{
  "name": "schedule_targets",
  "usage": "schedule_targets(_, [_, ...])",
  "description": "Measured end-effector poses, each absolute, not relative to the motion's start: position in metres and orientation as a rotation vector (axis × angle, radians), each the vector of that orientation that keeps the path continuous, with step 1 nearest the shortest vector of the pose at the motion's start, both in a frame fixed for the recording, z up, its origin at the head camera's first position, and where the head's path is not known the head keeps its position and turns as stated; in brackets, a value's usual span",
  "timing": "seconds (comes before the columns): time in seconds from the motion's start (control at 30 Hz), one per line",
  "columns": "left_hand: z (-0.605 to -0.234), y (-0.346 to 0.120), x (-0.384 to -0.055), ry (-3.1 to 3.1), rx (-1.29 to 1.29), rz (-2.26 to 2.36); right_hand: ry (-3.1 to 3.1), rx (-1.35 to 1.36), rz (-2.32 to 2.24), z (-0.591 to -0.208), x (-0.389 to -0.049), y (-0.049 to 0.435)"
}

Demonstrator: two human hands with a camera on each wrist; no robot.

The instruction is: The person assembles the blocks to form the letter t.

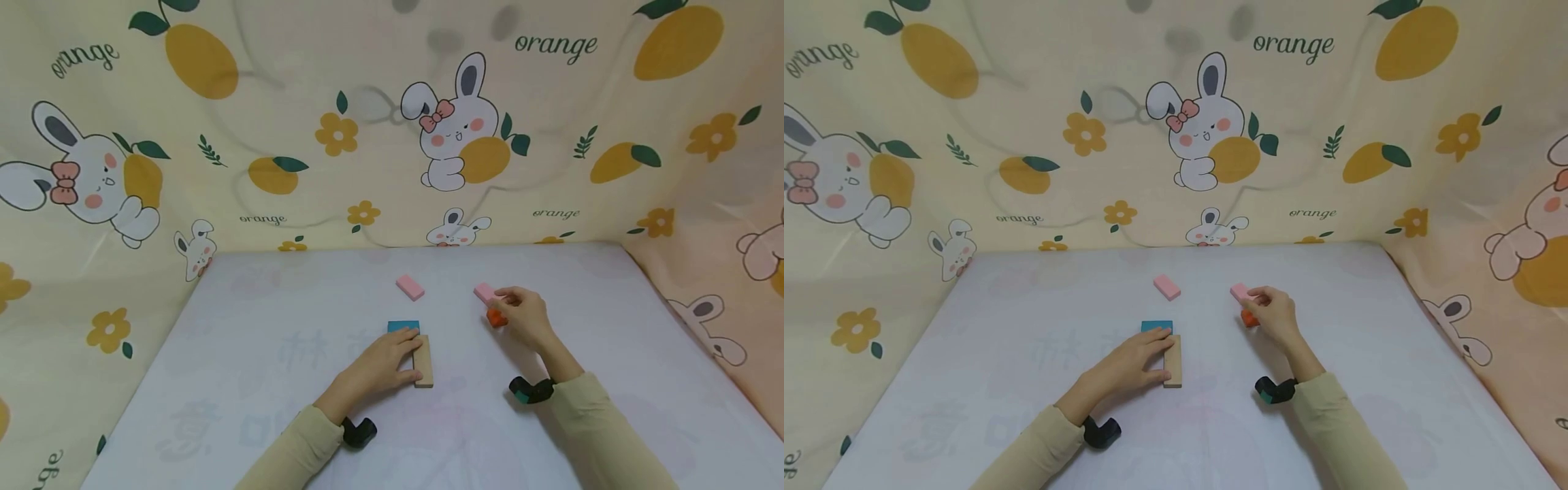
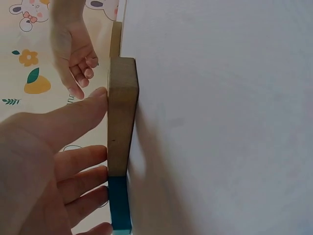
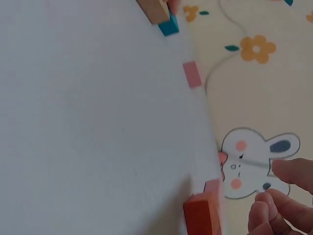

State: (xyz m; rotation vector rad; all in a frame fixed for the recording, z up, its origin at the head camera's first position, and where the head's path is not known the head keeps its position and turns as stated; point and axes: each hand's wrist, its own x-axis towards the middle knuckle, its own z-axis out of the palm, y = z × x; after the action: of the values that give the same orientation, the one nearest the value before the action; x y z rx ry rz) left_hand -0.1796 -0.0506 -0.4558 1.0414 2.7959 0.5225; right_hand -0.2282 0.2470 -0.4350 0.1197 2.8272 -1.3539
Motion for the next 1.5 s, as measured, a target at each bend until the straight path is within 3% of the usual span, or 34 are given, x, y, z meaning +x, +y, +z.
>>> schedule_targets(0.73, [-0.457, -0.051, -0.181, 2.792, 1.028, 0.529, 2.723, 0.407, -1.287, -0.445, -0.258, 0.26])
schedule_targets(1.5, [-0.455, -0.05, -0.18, 2.785, 1.019, 0.529, 2.779, 0.368, -1.168, -0.459, -0.262, 0.258])
